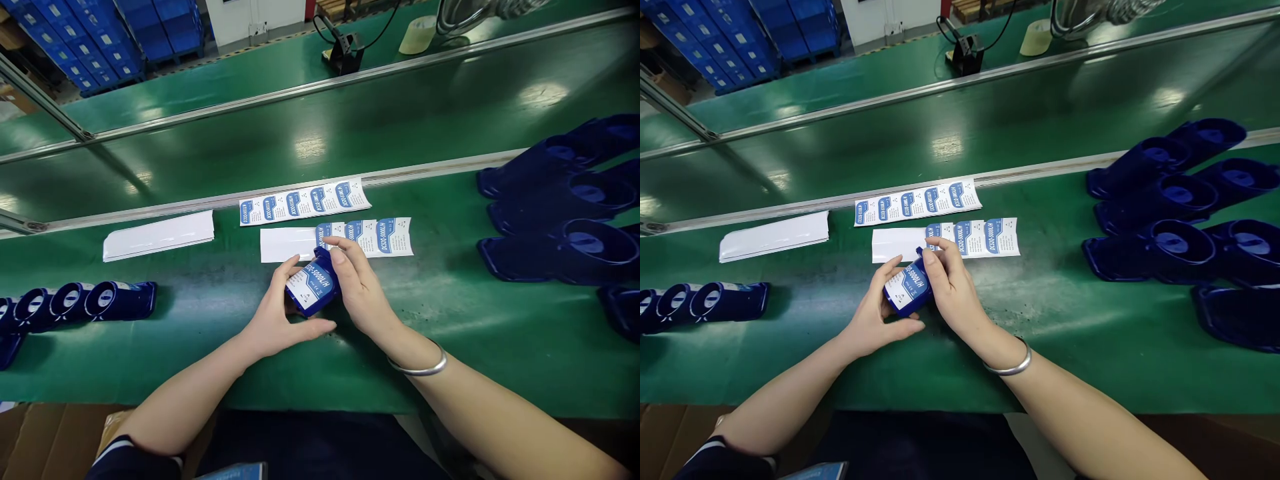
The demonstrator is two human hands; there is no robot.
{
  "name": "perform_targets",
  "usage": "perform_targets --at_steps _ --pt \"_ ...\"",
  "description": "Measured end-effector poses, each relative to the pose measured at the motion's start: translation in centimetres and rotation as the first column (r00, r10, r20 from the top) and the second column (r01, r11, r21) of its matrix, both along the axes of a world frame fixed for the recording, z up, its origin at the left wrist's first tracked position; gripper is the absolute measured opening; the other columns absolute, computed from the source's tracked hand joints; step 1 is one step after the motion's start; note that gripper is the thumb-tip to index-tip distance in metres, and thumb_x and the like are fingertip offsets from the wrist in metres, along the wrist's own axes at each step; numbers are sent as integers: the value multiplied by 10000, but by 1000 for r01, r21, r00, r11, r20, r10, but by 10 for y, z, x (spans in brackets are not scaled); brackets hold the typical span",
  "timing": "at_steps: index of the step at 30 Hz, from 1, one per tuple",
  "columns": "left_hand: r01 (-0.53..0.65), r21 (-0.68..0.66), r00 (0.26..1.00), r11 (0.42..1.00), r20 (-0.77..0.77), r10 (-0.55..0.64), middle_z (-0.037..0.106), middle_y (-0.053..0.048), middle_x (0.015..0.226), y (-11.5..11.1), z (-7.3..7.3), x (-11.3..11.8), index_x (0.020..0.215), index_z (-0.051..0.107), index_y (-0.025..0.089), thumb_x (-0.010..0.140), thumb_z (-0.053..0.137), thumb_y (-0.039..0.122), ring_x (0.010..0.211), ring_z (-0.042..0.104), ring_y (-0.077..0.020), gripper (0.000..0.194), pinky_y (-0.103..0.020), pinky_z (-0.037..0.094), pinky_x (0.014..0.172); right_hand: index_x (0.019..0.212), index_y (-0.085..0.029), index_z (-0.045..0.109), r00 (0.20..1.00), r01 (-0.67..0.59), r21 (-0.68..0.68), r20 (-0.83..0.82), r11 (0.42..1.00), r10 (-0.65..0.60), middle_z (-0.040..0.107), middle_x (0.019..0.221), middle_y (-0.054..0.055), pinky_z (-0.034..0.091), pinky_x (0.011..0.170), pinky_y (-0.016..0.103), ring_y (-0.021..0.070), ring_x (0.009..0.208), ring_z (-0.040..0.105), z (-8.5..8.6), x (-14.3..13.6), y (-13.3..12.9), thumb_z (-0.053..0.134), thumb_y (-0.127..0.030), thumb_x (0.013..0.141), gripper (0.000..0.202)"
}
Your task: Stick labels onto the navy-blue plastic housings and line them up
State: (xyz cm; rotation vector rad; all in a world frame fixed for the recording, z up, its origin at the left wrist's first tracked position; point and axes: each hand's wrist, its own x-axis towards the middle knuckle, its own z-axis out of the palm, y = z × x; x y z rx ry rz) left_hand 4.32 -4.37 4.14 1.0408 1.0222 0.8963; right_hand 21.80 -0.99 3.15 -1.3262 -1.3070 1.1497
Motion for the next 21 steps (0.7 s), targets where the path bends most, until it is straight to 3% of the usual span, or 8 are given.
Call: perform_targets --at_steps 3,5,8,13,21 --pt "-1 -216 981 976 191 43 527 -146 1411 7 4 1 1427 547 259 882 698 540 1170 599 -320 631 -416 660 752 1296 -264 540 999 -28 27 17 999 27 680 1067 63 525 784 376 224 913 648 0 0 -3 458 -655 996 499" --pt "21 -357 962 934 263 79 596 -155 1313 12 6 0 1336 628 209 956 560 581 1119 621 -301 535 -390 669 689 1335 -260 518 997 -70 70 30 995 68 659 1148 86 530 838 389 243 1022 643 -1 -1 -6 462 -640 1002 508" --pt "25 -447 954 894 278 112 659 -131 1153 16 6 -1 1236 685 190 946 614 521 1007 656 -252 446 -329 663 634 1383 -259 490 991 -126 141 69 982 118 619 1255 114 509 953 428 272 1192 595 -3 -2 -12 458 -613 1016 510" --pt "-30 -386 960 922 245 134 657 -96 1018 12 5 -1 1170 693 173 892 710 486 858 663 -205 419 -311 649 570 1383 -256 485 982 -150 189 143 971 124 621 1248 124 516 941 434 276 1181 603 -2 -1 -13 406 -590 1041 484" --pt "-29 -224 990 974 125 58 597 -98 1166 8 6 2 1234 614 205 832 783 434 908 664 -218 493 -323 658 569 1329 -253 512 981 -115 148 175 982 88 636 1198 105 520 895 400 251 1077 637 0 0 -12 350 -598 1053 470"
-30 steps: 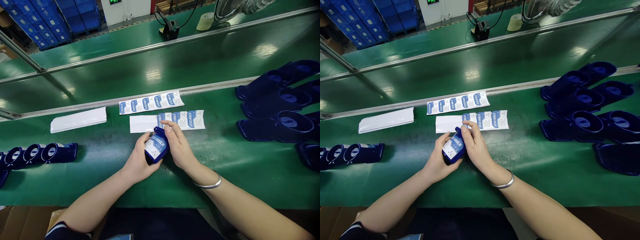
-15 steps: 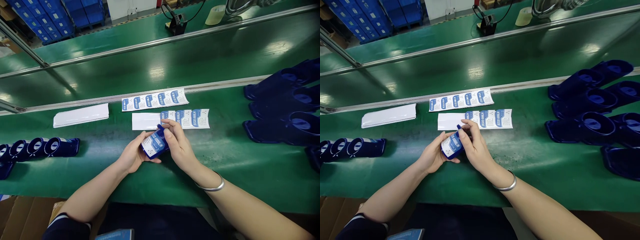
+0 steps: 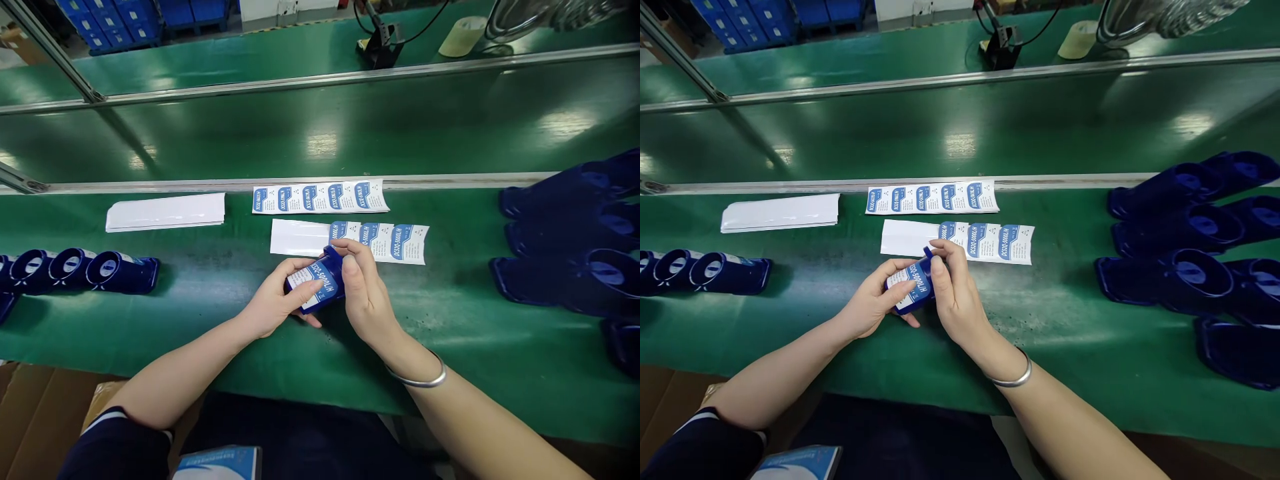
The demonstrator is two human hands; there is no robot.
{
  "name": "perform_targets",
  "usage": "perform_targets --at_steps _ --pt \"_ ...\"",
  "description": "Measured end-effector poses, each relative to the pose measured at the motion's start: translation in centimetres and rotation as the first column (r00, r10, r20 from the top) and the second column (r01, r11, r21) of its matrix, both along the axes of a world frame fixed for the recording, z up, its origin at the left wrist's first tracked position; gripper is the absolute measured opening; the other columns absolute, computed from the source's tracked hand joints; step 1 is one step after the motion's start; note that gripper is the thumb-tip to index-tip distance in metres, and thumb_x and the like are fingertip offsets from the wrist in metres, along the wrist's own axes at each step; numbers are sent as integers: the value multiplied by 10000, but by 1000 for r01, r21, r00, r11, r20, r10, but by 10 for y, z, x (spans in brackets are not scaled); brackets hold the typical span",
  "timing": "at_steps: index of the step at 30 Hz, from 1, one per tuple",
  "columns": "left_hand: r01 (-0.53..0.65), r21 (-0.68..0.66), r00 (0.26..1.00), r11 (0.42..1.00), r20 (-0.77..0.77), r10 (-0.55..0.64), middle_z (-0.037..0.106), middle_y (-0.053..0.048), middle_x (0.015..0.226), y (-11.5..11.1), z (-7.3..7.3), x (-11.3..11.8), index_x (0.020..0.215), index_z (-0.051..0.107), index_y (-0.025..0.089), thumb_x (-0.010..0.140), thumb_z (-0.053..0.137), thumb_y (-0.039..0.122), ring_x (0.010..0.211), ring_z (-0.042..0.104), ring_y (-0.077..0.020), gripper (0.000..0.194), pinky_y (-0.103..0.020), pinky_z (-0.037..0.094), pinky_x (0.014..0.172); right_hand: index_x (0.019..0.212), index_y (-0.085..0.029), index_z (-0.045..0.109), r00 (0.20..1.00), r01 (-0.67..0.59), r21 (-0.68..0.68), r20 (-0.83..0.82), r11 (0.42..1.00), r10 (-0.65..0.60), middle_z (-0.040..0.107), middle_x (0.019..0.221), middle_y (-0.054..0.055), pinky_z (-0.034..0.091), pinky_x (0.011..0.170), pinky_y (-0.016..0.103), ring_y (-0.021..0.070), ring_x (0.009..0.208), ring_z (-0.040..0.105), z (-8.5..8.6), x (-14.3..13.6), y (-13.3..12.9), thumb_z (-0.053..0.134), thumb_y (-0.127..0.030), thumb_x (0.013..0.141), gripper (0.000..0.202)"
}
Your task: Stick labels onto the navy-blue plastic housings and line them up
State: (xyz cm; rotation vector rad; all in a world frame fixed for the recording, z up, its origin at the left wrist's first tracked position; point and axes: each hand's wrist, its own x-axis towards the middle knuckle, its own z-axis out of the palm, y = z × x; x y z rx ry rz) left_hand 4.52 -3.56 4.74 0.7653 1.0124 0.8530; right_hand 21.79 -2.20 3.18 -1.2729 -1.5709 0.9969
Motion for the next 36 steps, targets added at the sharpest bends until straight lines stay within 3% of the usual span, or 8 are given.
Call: perform_targets --at_steps 6,10,14,17,20,24,31,36 --pt "31 148 979 988 -205 0 606 -103 1179 -6 -8 4 1296 539 228 726 856 270 887 687 -246 654 -399 646 670 1289 -266 527 998 25 -111 -53 994 -31 647 1091 81 528 798 401 241 924 640 -3 -1 3 348 -603 1052 449" --pt "-2 316 952 949 -291 99 615 -106 1245 -5 -9 2 1241 599 231 636 901 202 1148 626 -327 677 -479 563 963 1277 -275 530 996 36 -154 -74 987 -48 639 1032 72 527 760 410 245 878 631 -5 1 4 365 -606 1045 436" --pt "64 75 998 995 -9 -63 613 -123 1306 3 2 -7 1306 596 242 641 929 400 1156 626 -336 760 -501 577 916 1342 -267 505 996 14 30 -89 999 -12 602 1248 105 507 971 458 271 1134 606 -8 2 1 404 -531 1053 404" --pt "45 -148 981 988 194 -15 648 -130 1226 9 5 -11 1233 671 204 804 772 560 1008 667 -285 567 -424 603 758 1422 -260 448 986 -75 226 -131 971 107 554 1321 126 494 1014 502 300 1237 559 -13 1 -3 456 -480 1031 449" --pt "6 -224 972 975 229 47 697 -97 1053 11 0 -13 1091 749 160 766 829 479 902 659 -203 462 -311 555 745 1453 -261 430 962 -145 370 -164 918 218 539 1320 135 540 923 512 330 1227 559 -17 1 -4 505 -461 992 508" --pt "10 -255 962 967 266 60 715 -71 966 10 -2 -11 997 772 155 696 894 438 860 653 -174 430 -292 518 755 1448 -260 454 959 -159 496 -127 854 253 562 1277 130 522 944 569 350 1208 557 -19 2 -1 507 -461 962 528" --pt "-44 -16 973 999 225 46 708 -48 978 3 3 -5 1003 738 161 767 854 428 895 642 -162 376 -299 501 811 1464 -233 465 973 -172 513 -45 841 226 560 1273 128 454 1025 587 334 1203 532 -19 -2 0 462 -383 988 499" --pt "7 248 999 969 -53 6 686 -93 1164 1 1 -6 1151 679 167 833 780 415 1082 635 -239 415 -373 497 943 1469 -254 459 987 -118 415 -53 902 154 551 1299 117 438 1055 573 315 1205 547 -22 -2 -4 422 -398 1014 479"
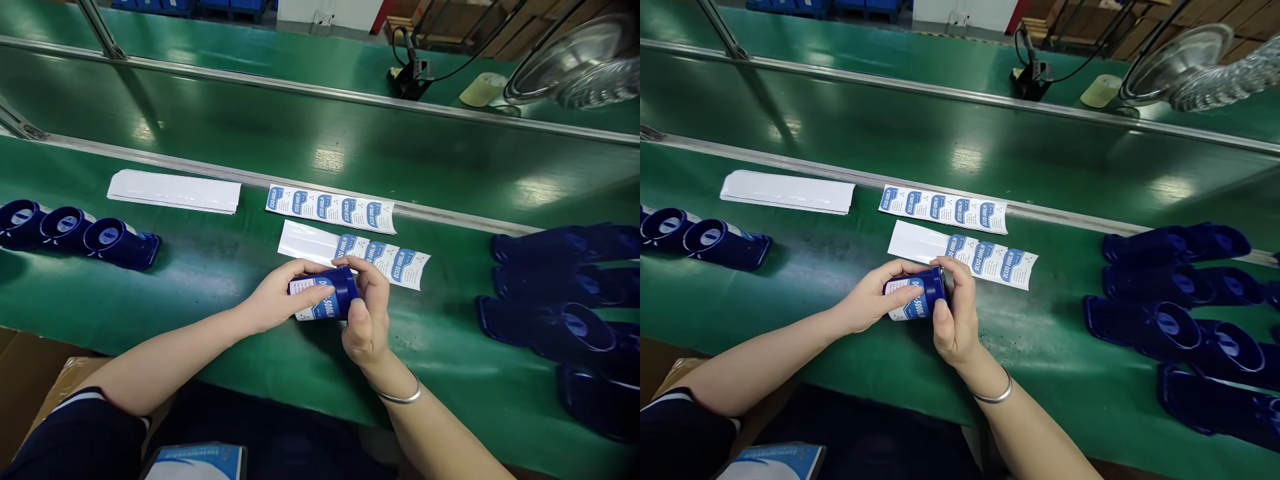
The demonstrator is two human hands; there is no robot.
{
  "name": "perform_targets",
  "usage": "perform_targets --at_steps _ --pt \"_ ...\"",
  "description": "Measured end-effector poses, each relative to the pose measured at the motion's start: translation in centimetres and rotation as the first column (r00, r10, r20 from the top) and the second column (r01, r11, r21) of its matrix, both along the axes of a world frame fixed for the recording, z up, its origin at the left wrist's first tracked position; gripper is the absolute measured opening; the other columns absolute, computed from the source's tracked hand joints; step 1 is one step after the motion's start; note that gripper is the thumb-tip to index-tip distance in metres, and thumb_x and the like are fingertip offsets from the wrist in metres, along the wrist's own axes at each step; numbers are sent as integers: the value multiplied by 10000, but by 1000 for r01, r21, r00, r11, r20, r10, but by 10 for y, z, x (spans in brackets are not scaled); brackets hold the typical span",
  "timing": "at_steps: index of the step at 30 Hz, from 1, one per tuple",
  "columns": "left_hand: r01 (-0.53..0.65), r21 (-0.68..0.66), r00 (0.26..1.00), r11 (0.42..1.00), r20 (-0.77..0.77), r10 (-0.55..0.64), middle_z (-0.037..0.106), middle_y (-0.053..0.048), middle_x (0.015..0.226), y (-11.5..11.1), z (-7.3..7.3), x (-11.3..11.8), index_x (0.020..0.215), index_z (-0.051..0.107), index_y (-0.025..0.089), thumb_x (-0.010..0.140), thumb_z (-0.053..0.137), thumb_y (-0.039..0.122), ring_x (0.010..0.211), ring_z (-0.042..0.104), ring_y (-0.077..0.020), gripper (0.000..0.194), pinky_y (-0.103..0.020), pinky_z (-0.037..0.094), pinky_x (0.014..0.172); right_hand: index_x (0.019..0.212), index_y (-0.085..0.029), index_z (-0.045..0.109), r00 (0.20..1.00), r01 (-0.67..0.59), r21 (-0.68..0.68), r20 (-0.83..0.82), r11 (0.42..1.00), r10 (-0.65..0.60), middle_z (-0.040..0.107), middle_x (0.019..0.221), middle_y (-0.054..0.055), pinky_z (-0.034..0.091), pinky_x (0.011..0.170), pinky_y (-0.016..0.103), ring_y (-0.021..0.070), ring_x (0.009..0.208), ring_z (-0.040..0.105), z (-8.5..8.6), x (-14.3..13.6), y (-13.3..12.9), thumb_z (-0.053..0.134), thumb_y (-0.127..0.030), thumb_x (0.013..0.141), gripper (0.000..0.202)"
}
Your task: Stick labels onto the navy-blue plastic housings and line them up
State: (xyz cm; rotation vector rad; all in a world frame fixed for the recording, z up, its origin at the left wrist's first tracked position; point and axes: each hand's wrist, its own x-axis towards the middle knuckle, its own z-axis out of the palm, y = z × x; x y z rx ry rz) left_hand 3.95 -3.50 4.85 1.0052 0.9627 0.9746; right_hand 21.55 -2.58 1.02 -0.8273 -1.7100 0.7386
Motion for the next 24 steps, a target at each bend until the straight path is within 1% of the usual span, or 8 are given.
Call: perform_targets --at_steps 5,9,12,15,17,19,21,24 --pt "3 229 938 973 -338 76 611 -118 1295 -2 -9 3 1240 611 205 654 899 340 1218 584 -311 667 -458 466 1042 1443 -266 457 996 69 -146 -49 987 -77 568 1276 110 461 1030 556 301 1197 552 -4 -2 0 416 -424 1022 452" --pt "24 311 904 950 -412 112 592 -117 1292 -3 -12 3 1267 586 223 605 908 278 1240 566 -313 738 -478 454 1070 1443 -264 450 994 78 -130 -71 988 -88 565 1272 116 468 1015 567 303 1204 549 -2 -4 0 415 -436 1023 455" --pt "21 236 953 972 -297 51 608 -106 1299 0 -5 -1 1239 623 223 636 907 327 1237 569 -303 675 -447 451 1065 1468 -270 425 995 55 -82 -82 995 -62 552 1282 123 530 918 511 296 1197 555 2 -6 -1 434 -411 1019 471" --pt "8 -40 999 999 48 -6 672 -88 1205 5 1 -5 1121 699 203 805 788 453 1128 624 -257 413 -377 490 959 1491 -268 410 995 13 20 -98 1000 -11 546 1300 132 547 885 499 300 1183 567 2 -6 -1 477 -394 997 515" --pt "24 -238 976 971 217 29 702 -76 1072 8 2 -5 1035 728 181 832 762 472 992 650 -213 356 -330 500 854 1504 -268 395 995 -29 77 -96 997 36 537 1326 138 542 908 538 319 1196 566 -2 -4 0 514 -385 972 558" --pt "34 -352 961 935 269 66 704 -63 983 8 1 -4 992 736 170 782 820 450 897 646 -182 360 -306 492 795 1516 -272 379 995 -60 106 -76 993 68 531 1344 140 525 942 594 342 1213 560 -6 -2 1 543 -376 948 599" --pt "23 -360 956 933 282 85 706 -61 971 7 0 -1 983 738 165 759 846 429 890 645 -178 363 -309 495 800 1519 -277 372 996 -68 115 -45 991 73 532 1349 137 507 965 630 351 1217 560 -8 0 2 541 -377 944 608" --pt "-15 -218 970 976 235 68 711 -75 1067 3 1 1 1027 734 172 793 821 413 1004 649 -211 348 -348 504 889 1523 -275 371 999 -47 103 -3 994 48 532 1331 130 486 997 628 338 1216 551 -7 0 2 494 -390 967 580"
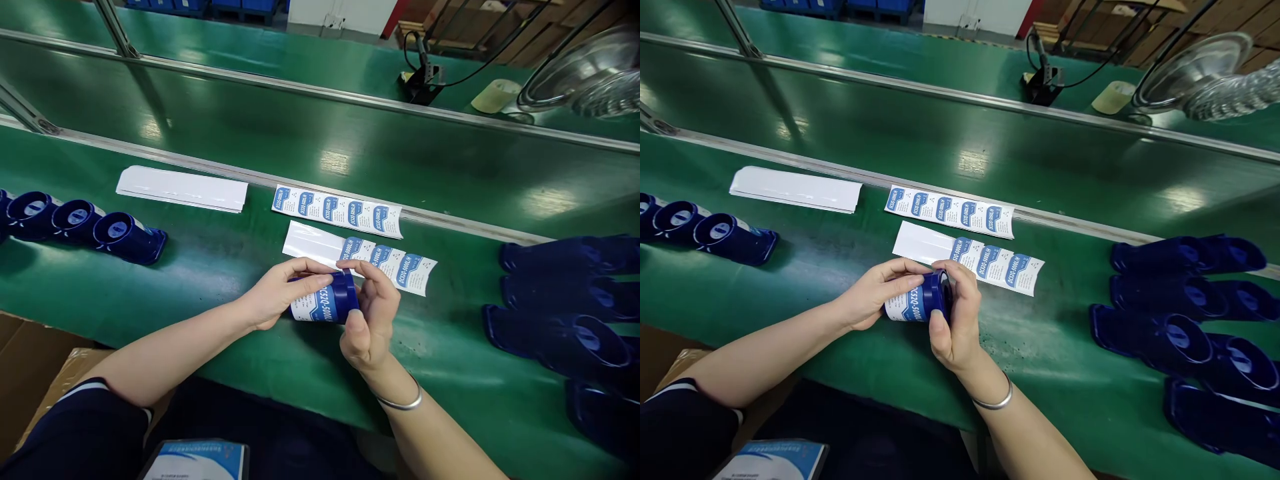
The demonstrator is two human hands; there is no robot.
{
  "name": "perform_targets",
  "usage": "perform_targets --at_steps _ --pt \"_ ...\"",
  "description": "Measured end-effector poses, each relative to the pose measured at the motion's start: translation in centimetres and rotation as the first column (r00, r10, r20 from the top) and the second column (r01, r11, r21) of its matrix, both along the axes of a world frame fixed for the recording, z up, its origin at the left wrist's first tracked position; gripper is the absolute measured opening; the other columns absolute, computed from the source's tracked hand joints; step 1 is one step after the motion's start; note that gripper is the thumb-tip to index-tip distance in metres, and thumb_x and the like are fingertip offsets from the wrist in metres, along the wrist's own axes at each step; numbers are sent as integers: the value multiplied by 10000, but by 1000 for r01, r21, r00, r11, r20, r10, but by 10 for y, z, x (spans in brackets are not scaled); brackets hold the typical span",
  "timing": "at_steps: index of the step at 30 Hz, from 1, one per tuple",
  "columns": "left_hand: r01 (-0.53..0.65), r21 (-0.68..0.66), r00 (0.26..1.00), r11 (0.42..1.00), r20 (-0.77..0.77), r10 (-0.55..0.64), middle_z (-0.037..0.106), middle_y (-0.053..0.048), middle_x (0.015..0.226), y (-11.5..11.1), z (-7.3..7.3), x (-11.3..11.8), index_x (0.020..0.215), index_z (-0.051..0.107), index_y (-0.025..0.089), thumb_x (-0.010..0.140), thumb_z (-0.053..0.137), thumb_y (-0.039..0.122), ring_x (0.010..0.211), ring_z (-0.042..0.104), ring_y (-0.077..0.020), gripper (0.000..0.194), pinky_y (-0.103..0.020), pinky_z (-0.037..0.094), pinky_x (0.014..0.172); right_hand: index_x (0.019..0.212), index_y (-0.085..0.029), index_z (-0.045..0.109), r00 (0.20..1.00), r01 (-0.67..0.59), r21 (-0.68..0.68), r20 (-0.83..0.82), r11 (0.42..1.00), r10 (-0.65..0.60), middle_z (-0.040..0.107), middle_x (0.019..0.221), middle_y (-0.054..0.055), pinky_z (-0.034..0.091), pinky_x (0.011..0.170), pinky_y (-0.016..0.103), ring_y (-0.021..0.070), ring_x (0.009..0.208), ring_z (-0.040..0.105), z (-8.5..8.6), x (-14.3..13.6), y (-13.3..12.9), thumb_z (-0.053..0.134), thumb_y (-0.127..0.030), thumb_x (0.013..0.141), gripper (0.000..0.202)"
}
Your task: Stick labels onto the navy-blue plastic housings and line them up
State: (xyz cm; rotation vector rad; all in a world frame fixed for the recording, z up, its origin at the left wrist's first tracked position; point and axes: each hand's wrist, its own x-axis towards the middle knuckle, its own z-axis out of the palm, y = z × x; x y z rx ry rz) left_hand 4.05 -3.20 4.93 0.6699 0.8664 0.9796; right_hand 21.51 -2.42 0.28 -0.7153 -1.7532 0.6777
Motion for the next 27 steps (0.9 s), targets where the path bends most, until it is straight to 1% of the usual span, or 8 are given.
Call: perform_targets --at_steps 3,6,9,12,15,18,22,27 --pt "14 258 968 966 -244 52 674 -87 1225 -3 0 -1 1143 712 205 800 813 385 1172 607 -255 400 -411 466 1035 1529 -271 379 999 40 -50 10 998 -40 517 1316 126 496 993 577 314 1215 539 4 -3 -1 448 -385 997 549" --pt "84 471 854 878 -489 180 632 -91 1269 -5 -5 0 1231 672 241 700 881 326 1241 563 -284 577 -459 426 1112 1525 -296 390 997 71 -140 -23 988 -75 511 1313 114 535 936 508 290 1194 552 6 -6 -1 423 -385 1022 512" --pt "128 534 790 836 -565 240 604 -93 1267 -6 -11 2 1288 624 274 656 893 284 1216 566 -291 687 -495 445 1104 1521 -308 395 995 80 -177 -42 981 -88 519 1309 110 542 911 493 291 1198 550 6 -7 0 416 -406 1030 502" --pt "147 542 787 828 -571 234 600 -94 1256 -5 -10 1 1295 616 276 647 898 284 1207 564 -298 706 -508 444 1101 1518 -307 398 995 74 -150 -53 986 -83 521 1313 112 538 912 498 295 1214 540 6 -7 1 419 -405 1029 499" --pt "94 451 878 888 -457 139 626 -93 1266 -2 -2 -4 1224 663 253 688 892 382 1225 565 -301 597 -475 447 1084 1520 -304 393 995 62 -116 -74 991 -71 526 1307 113 531 921 499 293 1211 539 9 -7 1 439 -389 1021 509" --pt "2 165 988 986 -152 24 680 -87 1191 3 4 -8 1099 719 211 818 784 473 1144 618 -265 391 -406 486 987 1531 -282 377 997 48 -38 -51 998 -50 519 1330 129 497 973 559 313 1210 540 10 -5 2 479 -381 994 555" --pt "2 -140 998 990 68 7 715 -72 1048 7 1 -8 1010 748 175 734 872 396 995 651 -210 375 -351 490 903 1543 -291 338 999 -8 57 51 998 5 514 1357 137 443 1020 665 356 1223 541 6 0 3 539 -396 949 636" --pt "-16 -125 998 992 65 25 698 -83 1123 5 -1 -4 1045 745 175 698 910 358 1063 632 -211 426 -362 476 953 1541 -304 346 986 4 141 162 990 -27 516 1339 128 455 1004 680 363 1217 527 8 1 4 511 -418 949 625"
